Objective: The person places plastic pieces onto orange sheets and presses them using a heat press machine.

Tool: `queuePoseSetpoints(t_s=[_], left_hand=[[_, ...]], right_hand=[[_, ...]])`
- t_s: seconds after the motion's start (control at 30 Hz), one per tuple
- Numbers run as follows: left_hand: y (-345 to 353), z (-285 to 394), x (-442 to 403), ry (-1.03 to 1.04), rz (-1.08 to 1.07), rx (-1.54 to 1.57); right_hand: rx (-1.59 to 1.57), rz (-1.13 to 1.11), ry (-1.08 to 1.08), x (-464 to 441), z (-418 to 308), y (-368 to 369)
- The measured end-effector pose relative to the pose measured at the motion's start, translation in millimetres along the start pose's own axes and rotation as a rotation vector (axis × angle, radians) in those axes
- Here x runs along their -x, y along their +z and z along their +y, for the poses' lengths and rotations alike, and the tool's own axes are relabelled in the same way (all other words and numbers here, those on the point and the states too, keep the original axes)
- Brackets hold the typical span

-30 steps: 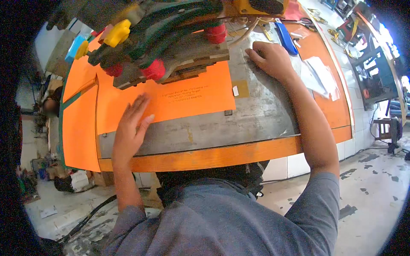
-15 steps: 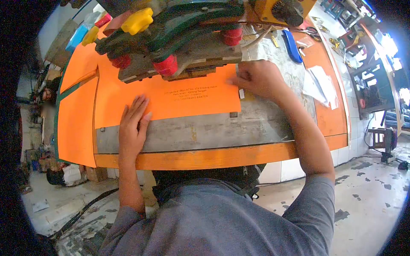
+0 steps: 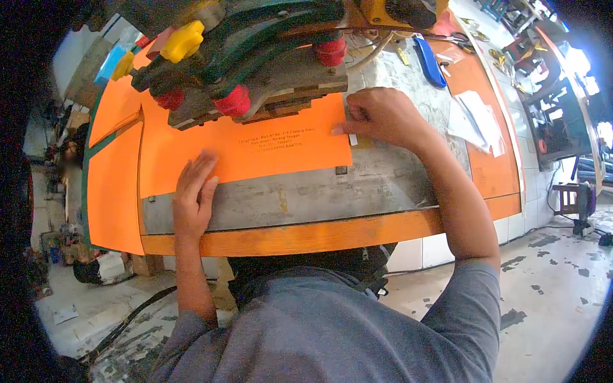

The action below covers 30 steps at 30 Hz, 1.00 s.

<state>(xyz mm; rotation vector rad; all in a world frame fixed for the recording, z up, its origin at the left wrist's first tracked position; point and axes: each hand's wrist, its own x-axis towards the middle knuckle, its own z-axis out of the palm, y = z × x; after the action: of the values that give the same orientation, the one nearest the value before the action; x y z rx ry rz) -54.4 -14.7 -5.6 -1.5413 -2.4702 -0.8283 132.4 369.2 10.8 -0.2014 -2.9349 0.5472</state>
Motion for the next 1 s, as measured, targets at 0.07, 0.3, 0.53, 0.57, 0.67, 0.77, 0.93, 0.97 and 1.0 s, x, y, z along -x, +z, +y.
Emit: queuePoseSetpoints(t_s=[0.07,0.3,0.53,0.57,0.67,0.77,0.93,0.97,1.0], left_hand=[[-2.6,4.5,0.1,0.026,-0.009,0.027],[-5.5,9.5,-1.8,0.140,-0.023,0.064],[-6.0,16.9,-7.0,0.236,-0.181,-0.011],[-5.7,16.3,-6.8,0.239,-0.183,-0.010],[-4.9,14.3,-5.6,0.221,-0.203,0.020],[-4.5,14.7,-5.6,0.232,-0.204,0.013],[-3.5,15.8,-5.6,0.232,-0.190,0.022],[-3.4,17.2,-5.8,0.233,-0.186,0.024],[-3.2,21.8,-6.6,0.215,-0.185,0.050]], right_hand=[[-0.011,0.045,-0.047,0.5,0.2,3.5],[-0.043,0.010,0.023,-0.4,3.5,1.1],[-0.115,-0.005,0.008,-0.3,9.4,1.2],[-0.116,-0.001,-0.017,-0.3,9.2,0.1],[-0.073,-0.016,-0.005,-1.2,12.5,-0.3],[-0.117,0.015,-0.038,-0.8,11.1,0.2],[-0.094,-0.018,-0.024,-0.5,11.9,-2.2],[-0.082,-0.016,-0.052,-0.4,13.6,-2.1],[-0.084,-0.012,-0.047,-0.1,13.6,-3.0]])
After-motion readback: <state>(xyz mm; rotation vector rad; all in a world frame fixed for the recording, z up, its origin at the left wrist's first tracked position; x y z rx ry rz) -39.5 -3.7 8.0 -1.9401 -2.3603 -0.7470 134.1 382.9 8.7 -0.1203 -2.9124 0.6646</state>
